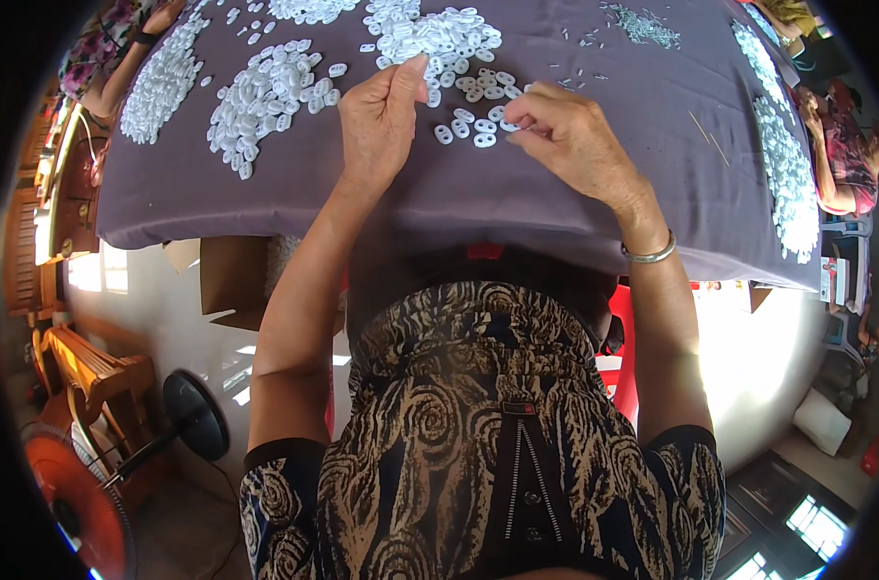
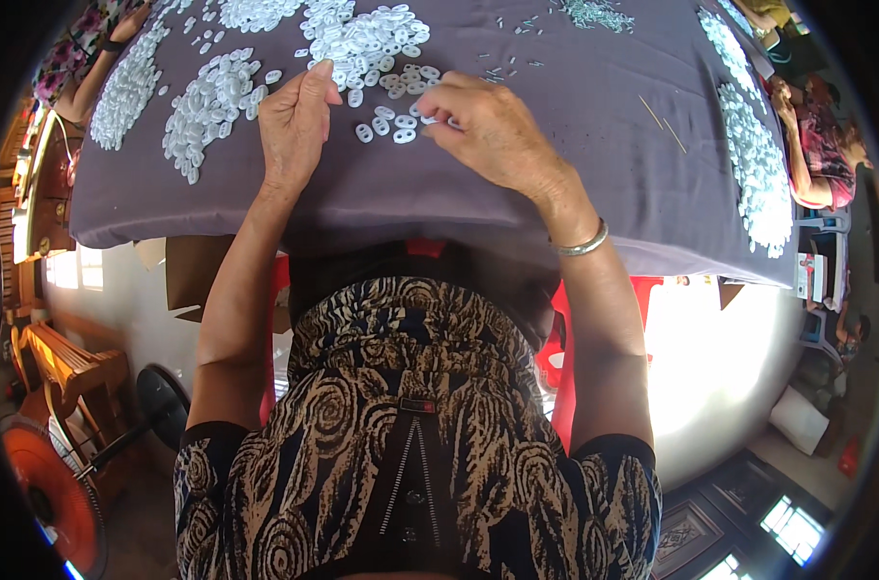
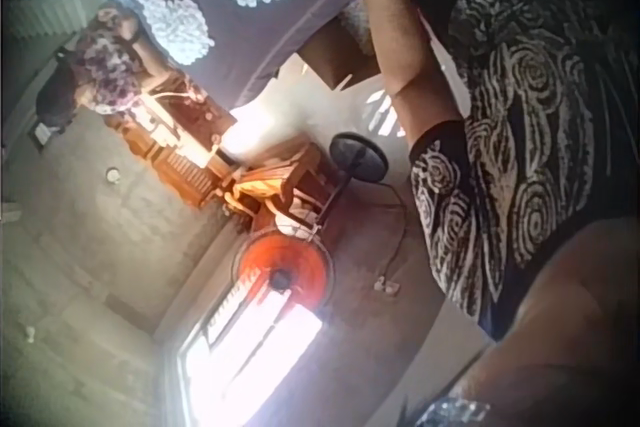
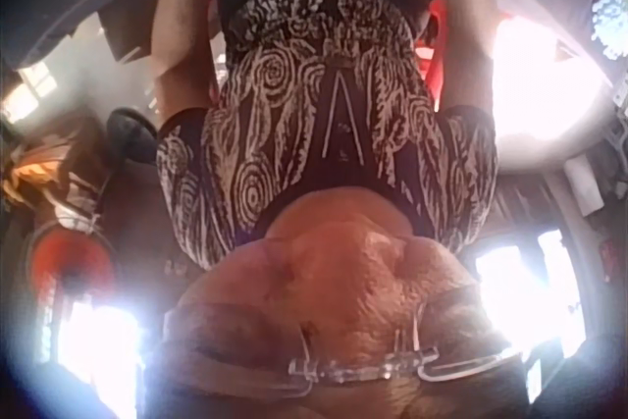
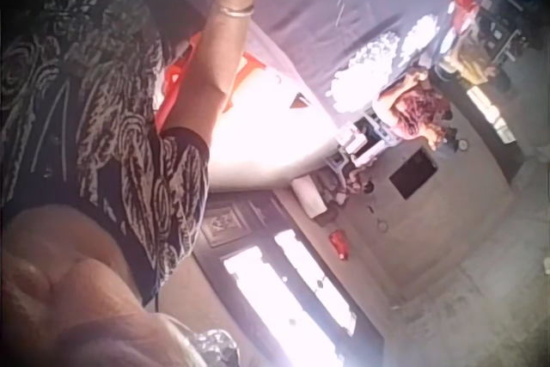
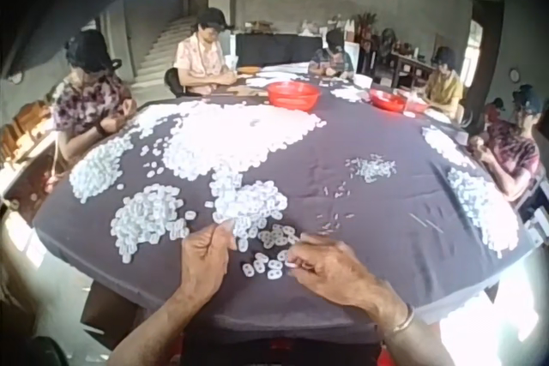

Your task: Manually sorting and inspecting small white plastic components on a table in a manufacturing facility.

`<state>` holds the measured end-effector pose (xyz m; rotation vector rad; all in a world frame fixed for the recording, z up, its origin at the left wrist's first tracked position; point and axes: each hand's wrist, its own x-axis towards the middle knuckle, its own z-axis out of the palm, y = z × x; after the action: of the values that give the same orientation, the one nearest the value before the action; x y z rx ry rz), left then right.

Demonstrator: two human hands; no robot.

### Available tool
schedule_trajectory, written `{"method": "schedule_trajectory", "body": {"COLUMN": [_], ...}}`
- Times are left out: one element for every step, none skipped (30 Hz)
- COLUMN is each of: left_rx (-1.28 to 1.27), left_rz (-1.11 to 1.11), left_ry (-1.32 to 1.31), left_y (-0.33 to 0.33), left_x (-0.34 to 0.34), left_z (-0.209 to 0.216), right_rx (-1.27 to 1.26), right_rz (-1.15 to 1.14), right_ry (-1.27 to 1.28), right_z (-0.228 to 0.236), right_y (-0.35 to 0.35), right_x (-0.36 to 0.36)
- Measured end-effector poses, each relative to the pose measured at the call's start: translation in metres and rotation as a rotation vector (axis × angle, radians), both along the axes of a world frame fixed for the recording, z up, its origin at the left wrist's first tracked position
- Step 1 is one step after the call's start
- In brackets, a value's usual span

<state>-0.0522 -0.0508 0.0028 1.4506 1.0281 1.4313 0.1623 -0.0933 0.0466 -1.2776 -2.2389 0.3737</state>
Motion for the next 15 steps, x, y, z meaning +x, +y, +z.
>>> {"method": "schedule_trajectory", "body": {"left_rx": [0.034, 0.035, 0.029, 0.024, 0.026, 0.013, -0.001, 0.001, 0.037, 0.074, 0.077, 0.064, 0.053, 0.056, 0.053], "left_rz": [0.007, 0.006, 0.003, 0.0, 0.001, -0.002, -0.005, -0.007, 0.015, 0.037, 0.035, 0.028, 0.021, 0.021, 0.018], "left_ry": [0.001, 0.002, -0.011, -0.023, -0.021, -0.042, -0.062, -0.062, -0.016, 0.03, 0.029, 0.033, 0.038, 0.037, 0.014], "left_y": [0.001, 0.0, -0.002, -0.003, -0.004, -0.005, -0.005, -0.005, -0.004, -0.004, -0.004, -0.004, -0.005, -0.005, -0.005], "left_x": [0.0, 0.001, 0.003, 0.005, 0.004, 0.004, 0.004, 0.004, 0.004, 0.004, 0.005, 0.005, 0.006, 0.007, 0.007], "left_z": [-0.002, 0.0, 0.001, 0.003, 0.003, 0.003, 0.004, 0.003, 0.003, 0.002, 0.002, 0.002, 0.001, 0.001, 0.0], "right_rx": [-0.007, -0.006, 0.004, 0.013, 0.015, 0.016, 0.017, 0.018, 0.039, 0.06, 0.062, 0.045, 0.028, 0.031, 0.025], "right_rz": [0.046, 0.044, 0.051, 0.059, 0.06, 0.061, 0.062, 0.06, 0.07, 0.08, 0.078, 0.082, 0.086, 0.085, 0.094], "right_ry": [0.029, 0.03, 0.005, -0.02, -0.018, -0.025, -0.032, -0.032, -0.063, -0.095, -0.096, -0.093, -0.091, -0.092, -0.091], "right_z": [-0.005, -0.007, -0.009, -0.01, -0.011, -0.011, -0.011, -0.012, -0.012, -0.012, -0.011, -0.011, -0.01, -0.01, -0.01], "right_y": [0.0, 0.0, -0.001, -0.002, -0.003, -0.004, -0.004, -0.004, -0.004, -0.004, -0.004, -0.004, -0.003, -0.003, -0.003], "right_x": [-0.003, -0.005, -0.007, -0.009, -0.011, -0.014, -0.015, -0.016, -0.017, -0.017, -0.017, -0.016, -0.015, -0.014, -0.012]}}
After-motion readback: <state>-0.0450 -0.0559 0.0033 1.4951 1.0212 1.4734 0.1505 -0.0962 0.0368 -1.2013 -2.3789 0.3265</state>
